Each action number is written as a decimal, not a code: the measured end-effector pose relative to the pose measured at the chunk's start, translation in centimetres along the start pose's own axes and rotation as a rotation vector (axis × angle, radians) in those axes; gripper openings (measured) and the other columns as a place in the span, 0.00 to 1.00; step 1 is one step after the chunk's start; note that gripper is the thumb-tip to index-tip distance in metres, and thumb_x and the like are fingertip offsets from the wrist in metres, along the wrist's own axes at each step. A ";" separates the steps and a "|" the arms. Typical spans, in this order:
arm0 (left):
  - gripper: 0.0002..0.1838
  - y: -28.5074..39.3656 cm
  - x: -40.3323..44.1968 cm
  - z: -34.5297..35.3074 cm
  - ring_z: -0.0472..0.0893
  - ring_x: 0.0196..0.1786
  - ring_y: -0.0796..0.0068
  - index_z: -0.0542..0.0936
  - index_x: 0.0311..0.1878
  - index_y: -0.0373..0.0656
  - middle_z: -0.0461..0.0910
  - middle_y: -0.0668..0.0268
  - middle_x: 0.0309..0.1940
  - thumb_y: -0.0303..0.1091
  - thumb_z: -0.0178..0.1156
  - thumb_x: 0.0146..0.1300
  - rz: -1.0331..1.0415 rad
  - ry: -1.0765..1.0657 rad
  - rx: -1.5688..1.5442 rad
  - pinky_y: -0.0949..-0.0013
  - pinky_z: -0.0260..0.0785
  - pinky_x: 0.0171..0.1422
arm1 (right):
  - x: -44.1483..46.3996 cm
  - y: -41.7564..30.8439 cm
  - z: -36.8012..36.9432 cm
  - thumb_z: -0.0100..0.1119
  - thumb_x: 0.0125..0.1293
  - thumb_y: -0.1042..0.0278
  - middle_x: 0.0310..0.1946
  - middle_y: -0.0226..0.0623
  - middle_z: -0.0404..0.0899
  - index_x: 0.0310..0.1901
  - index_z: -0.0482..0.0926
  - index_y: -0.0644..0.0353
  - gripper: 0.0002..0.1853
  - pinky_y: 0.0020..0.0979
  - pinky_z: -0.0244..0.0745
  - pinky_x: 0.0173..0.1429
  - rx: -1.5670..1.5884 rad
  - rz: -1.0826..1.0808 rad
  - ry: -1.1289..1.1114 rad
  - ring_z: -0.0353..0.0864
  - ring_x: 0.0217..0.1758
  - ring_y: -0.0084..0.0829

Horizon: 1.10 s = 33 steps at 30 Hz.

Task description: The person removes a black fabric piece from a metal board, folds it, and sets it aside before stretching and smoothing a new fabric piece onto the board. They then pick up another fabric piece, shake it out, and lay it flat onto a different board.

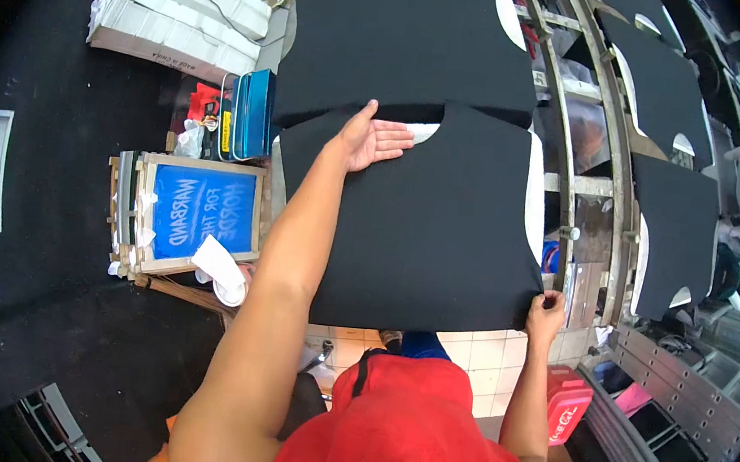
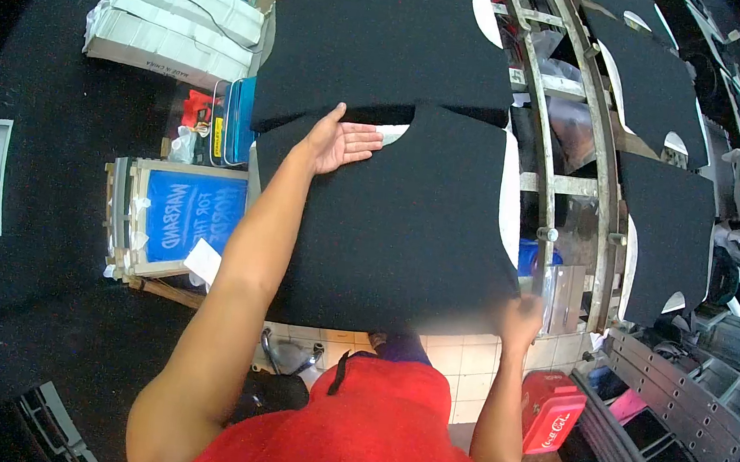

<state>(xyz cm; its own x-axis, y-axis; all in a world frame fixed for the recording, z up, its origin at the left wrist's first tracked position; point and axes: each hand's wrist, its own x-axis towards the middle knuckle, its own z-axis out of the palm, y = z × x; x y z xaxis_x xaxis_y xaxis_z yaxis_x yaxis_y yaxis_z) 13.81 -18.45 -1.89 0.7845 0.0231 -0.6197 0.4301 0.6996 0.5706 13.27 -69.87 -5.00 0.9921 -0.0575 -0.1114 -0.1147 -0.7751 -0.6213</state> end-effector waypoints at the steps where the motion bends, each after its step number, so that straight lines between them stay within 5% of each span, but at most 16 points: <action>1: 0.45 -0.1 0.1 0.1 0.79 0.61 0.53 0.68 0.64 0.25 0.76 0.44 0.59 0.65 0.26 0.74 -0.003 0.001 -0.001 0.56 0.74 0.63 | -0.2 0.2 0.1 0.58 0.56 0.72 0.32 0.47 0.81 0.39 0.78 0.66 0.10 0.36 0.76 0.48 -0.001 0.003 -0.002 0.81 0.37 0.38; 10: 0.48 0.1 0.0 1.1 0.80 0.59 0.56 0.71 0.61 0.26 0.78 0.45 0.56 0.69 0.25 0.72 -0.002 0.118 0.046 0.59 0.77 0.59 | -0.3 1.4 1.0 0.60 0.59 0.71 0.27 0.36 0.77 0.38 0.77 0.64 0.08 0.32 0.73 0.40 0.010 -0.055 0.095 0.75 0.30 0.28; 13: 0.47 -0.2 0.1 1.7 0.82 0.56 0.55 0.72 0.59 0.26 0.79 0.45 0.55 0.68 0.25 0.72 0.023 0.189 0.088 0.59 0.78 0.57 | 0.0 1.6 0.8 0.57 0.58 0.73 0.30 0.46 0.80 0.39 0.78 0.65 0.08 0.38 0.75 0.48 0.005 -0.030 0.054 0.80 0.36 0.42; 16: 0.35 -0.7 -0.2 2.8 0.84 0.52 0.55 0.75 0.57 0.30 0.80 0.47 0.54 0.57 0.36 0.76 0.068 0.283 0.126 0.60 0.78 0.57 | 0.6 1.3 0.8 0.59 0.61 0.74 0.28 0.37 0.79 0.43 0.76 0.63 0.09 0.32 0.74 0.42 -0.087 -0.109 0.087 0.78 0.33 0.29; 18: 0.20 -2.2 -1.1 3.6 0.85 0.49 0.57 0.77 0.55 0.33 0.83 0.50 0.51 0.41 0.47 0.75 0.466 0.523 0.549 0.61 0.77 0.56 | 0.4 0.4 0.3 0.56 0.61 0.77 0.32 0.41 0.80 0.46 0.76 0.64 0.11 0.36 0.75 0.44 -0.125 0.051 0.038 0.81 0.35 0.35; 19: 0.20 -2.8 -2.3 4.0 0.85 0.49 0.57 0.77 0.55 0.33 0.83 0.50 0.51 0.41 0.47 0.75 0.465 0.519 0.547 0.61 0.77 0.56 | -0.1 -0.3 -0.2 0.56 0.61 0.77 0.32 0.41 0.80 0.46 0.76 0.64 0.11 0.36 0.75 0.44 -0.128 0.052 0.041 0.81 0.35 0.35; 21: 0.15 -4.3 -6.1 3.9 0.84 0.52 0.57 0.77 0.53 0.34 0.83 0.53 0.49 0.31 0.51 0.70 0.895 0.810 0.957 0.61 0.75 0.57 | -1.0 -2.1 -1.1 0.52 0.61 0.79 0.46 0.49 0.80 0.53 0.74 0.66 0.17 0.40 0.73 0.57 -0.086 -0.143 0.061 0.80 0.50 0.44; 22: 0.16 -5.8 -7.7 2.8 0.78 0.60 0.53 0.76 0.56 0.34 0.80 0.51 0.55 0.31 0.51 0.69 0.997 0.825 1.136 0.59 0.71 0.63 | -1.6 -3.2 -1.2 0.52 0.61 0.79 0.46 0.49 0.80 0.53 0.74 0.66 0.17 0.40 0.73 0.57 -0.088 -0.146 0.058 0.80 0.50 0.44; 23: 0.20 -7.8 -9.1 1.2 0.70 0.68 0.48 0.73 0.62 0.35 0.73 0.50 0.63 0.30 0.50 0.69 1.124 0.798 1.327 0.55 0.63 0.71 | -2.3 -4.4 -1.1 0.52 0.61 0.78 0.55 0.52 0.75 0.57 0.72 0.68 0.21 0.42 0.66 0.65 -0.187 -0.377 0.059 0.73 0.60 0.49; 24: 0.26 -9.4 -11.8 1.5 0.61 0.74 0.44 0.67 0.68 0.35 0.66 0.49 0.69 0.33 0.49 0.69 0.989 0.774 1.504 0.50 0.53 0.76 | -3.1 -5.5 -1.0 0.52 0.62 0.77 0.64 0.55 0.69 0.62 0.69 0.69 0.25 0.45 0.59 0.73 -0.284 -0.605 0.059 0.65 0.70 0.53; 27: 0.36 -16.1 -16.5 -0.6 0.48 0.78 0.38 0.56 0.75 0.33 0.51 0.45 0.76 0.40 0.50 0.67 0.622 0.619 1.785 0.41 0.40 0.79 | -4.4 -8.4 0.1 0.53 0.67 0.62 0.76 0.54 0.48 0.72 0.58 0.68 0.34 0.55 0.37 0.79 -0.416 -0.645 -0.334 0.40 0.80 0.57; 33: 0.36 -20.3 -20.8 -2.8 0.46 0.78 0.38 0.55 0.75 0.35 0.49 0.46 0.77 0.41 0.47 0.68 0.512 0.894 1.747 0.41 0.38 0.79 | -2.3 -11.9 4.0 0.54 0.66 0.56 0.76 0.55 0.47 0.73 0.55 0.68 0.39 0.59 0.35 0.78 -0.396 -0.667 -0.239 0.39 0.80 0.58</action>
<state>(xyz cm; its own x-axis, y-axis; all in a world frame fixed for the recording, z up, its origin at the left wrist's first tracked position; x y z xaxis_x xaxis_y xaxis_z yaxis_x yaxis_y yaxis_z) -12.45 -31.10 -2.12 0.7889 0.6144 0.0080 0.5992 -0.7721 0.2115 12.18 -58.00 -0.48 0.8024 0.5967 -0.0044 0.5682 -0.7663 -0.2999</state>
